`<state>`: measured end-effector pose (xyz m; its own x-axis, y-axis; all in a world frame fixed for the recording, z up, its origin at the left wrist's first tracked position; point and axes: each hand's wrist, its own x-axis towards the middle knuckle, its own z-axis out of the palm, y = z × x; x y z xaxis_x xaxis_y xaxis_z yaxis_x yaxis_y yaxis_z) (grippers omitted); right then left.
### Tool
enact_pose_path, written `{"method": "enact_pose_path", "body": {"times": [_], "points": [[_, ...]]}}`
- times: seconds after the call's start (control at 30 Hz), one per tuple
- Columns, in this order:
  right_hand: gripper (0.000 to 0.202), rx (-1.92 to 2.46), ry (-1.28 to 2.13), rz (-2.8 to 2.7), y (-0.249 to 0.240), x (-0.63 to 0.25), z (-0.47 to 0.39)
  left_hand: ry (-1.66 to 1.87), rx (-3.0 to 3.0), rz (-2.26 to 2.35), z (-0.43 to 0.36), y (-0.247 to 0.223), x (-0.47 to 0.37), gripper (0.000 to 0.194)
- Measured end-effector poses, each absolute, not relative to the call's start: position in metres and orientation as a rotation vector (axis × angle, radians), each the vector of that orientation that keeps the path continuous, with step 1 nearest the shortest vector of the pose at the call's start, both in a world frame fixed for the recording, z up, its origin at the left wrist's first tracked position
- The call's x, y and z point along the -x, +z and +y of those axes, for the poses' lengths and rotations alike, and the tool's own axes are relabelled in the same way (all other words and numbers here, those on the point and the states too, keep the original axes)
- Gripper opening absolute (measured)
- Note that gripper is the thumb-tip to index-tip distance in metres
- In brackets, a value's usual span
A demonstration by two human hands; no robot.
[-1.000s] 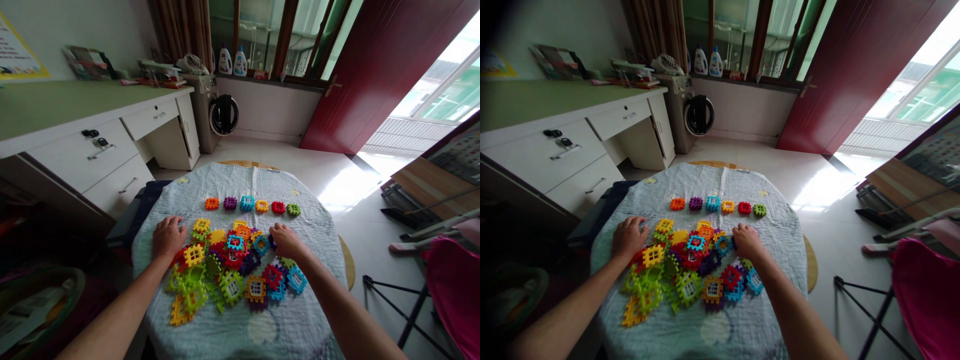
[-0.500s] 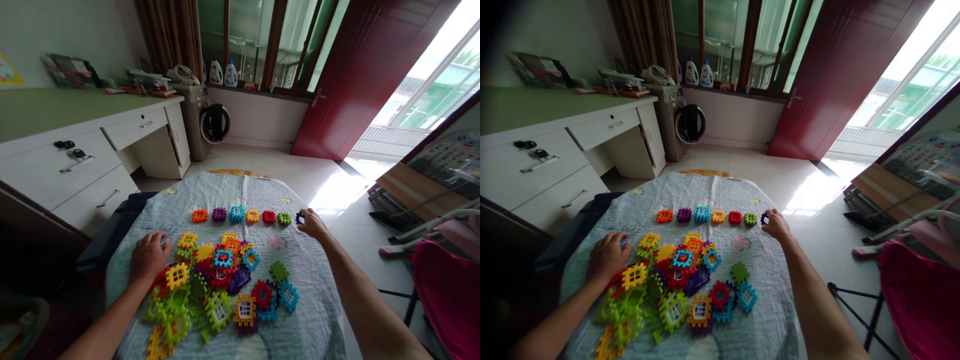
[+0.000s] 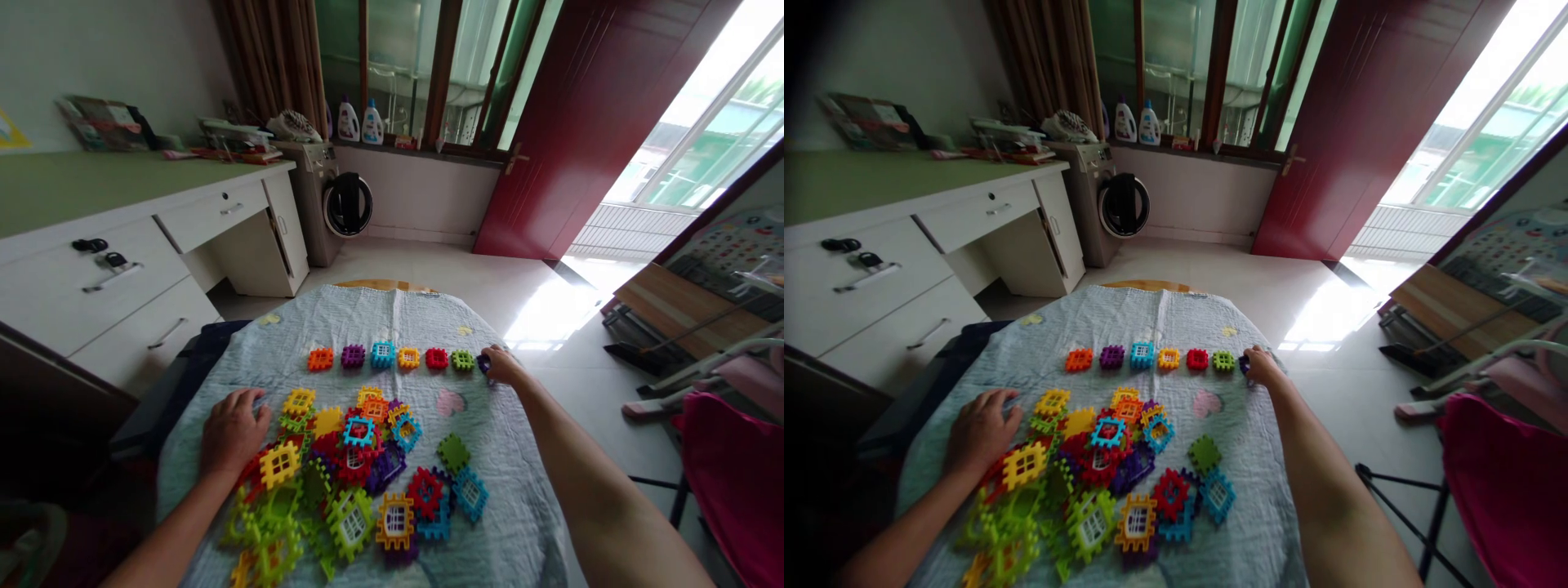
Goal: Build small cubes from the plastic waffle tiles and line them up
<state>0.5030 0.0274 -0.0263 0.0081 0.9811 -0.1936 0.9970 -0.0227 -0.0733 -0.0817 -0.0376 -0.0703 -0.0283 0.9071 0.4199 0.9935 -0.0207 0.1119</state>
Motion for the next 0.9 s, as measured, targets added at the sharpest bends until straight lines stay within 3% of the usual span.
{"method": "enact_pose_path", "body": {"times": [0.57, 0.8, 0.9], "points": [[0.054, -2.19, -0.283, 2.232, -0.033, -0.503, 0.026, -0.596, 1.992, -2.029, -0.036, -0.076, 0.083, 0.03], [0.072, -2.393, -0.224, 2.221, -0.029, -0.503, 0.018, -0.597, 1.99, -2.045, -0.037, -0.074, 0.081, 0.03], [0.069, -2.532, -0.154, 2.218, -0.035, -0.5, -0.007, -0.612, 1.989, -2.047, -0.037, -0.073, 0.081, 0.029]]}}
